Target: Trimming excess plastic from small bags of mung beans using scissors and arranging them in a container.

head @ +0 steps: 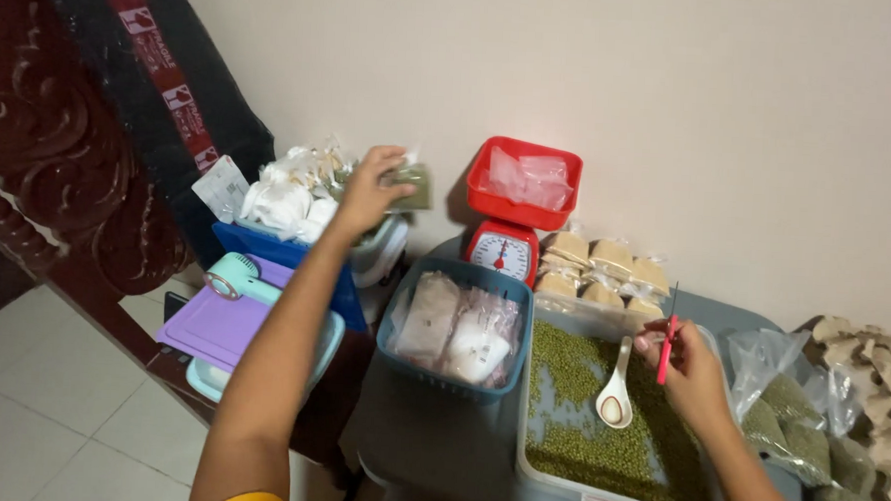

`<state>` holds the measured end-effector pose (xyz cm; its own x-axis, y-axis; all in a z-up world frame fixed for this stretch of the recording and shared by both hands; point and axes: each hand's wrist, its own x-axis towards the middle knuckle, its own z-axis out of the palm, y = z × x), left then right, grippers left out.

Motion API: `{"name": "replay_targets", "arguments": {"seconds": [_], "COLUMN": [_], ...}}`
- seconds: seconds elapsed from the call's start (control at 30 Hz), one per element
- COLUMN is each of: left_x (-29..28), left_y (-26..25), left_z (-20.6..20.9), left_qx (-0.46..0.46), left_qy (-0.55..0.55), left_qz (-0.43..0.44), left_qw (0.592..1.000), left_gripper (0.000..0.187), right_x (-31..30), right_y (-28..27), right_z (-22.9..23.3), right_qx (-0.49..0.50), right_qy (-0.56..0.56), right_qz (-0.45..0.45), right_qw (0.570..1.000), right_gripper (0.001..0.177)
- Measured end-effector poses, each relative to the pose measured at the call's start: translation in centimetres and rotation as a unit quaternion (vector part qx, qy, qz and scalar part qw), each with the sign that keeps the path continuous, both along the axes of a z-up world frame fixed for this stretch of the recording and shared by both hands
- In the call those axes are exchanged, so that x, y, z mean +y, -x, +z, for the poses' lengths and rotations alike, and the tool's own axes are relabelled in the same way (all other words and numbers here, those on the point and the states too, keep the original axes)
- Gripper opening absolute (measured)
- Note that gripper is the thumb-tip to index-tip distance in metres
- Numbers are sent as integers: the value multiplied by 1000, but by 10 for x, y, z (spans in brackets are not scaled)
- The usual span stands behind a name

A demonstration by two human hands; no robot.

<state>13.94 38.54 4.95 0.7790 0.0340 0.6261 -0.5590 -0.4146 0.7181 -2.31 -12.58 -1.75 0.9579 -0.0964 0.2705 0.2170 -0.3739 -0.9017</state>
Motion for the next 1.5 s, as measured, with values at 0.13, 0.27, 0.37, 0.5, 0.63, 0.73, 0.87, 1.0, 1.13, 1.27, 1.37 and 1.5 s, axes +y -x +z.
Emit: {"name": "replay_targets", "arguments": {"seconds": [0.13, 0.27, 0.37, 0.5, 0.63, 0.73, 0.87, 1.0, 1.13, 1.27, 1.37, 1.5], "left_x": [54, 75, 75, 71, 70, 81, 73, 53, 33, 19, 17, 1], "left_y": [-14, -16, -13, -8, -4, -19, -10, -8, -10, 3, 7, 32], "left_z": [-13, -28, -36, -39, -43, -68, -72, -106, -129, -123, -122, -99], "left_qx": [112, 173, 196, 251, 287, 239, 197, 72, -9, -87, -64, -2], "left_qy": [-43, -131, -119, -104, -140, -183, -229, -195, -194, -277, -307, -330], "left_qz": [90, 174, 164, 167, 164, 179, 207, 306, 299, 301, 305, 342], "left_qw": [989, 961, 959, 948, 933, 937, 931, 929, 934, 908, 899, 880], "left_gripper": [59, 52, 46, 42, 41, 47, 50, 71, 67, 78, 85, 80], "right_x": [4, 12, 15, 17, 16, 20, 23, 19, 22, 23, 24, 12], "right_y": [1, 6, 8, 10, 9, 10, 15, 12, 14, 15, 16, 5], "right_z": [2, 11, 20, 24, 22, 24, 30, 26, 30, 33, 34, 1], "right_qx": [11, 18, 53, 110, 112, 105, 98, 106, 111, 119, 116, 26], "right_qy": [16, 24, 80, 141, 137, 148, 137, 143, 152, 144, 131, 103], "right_qz": [-2, 6, -6, -23, -16, -13, -8, -11, -10, -7, -2, 9], "right_qw": [1000, 1000, 995, 984, 984, 983, 986, 984, 982, 982, 985, 994], "right_gripper": [39, 38, 33, 27, 27, 26, 28, 28, 29, 28, 29, 33]}}
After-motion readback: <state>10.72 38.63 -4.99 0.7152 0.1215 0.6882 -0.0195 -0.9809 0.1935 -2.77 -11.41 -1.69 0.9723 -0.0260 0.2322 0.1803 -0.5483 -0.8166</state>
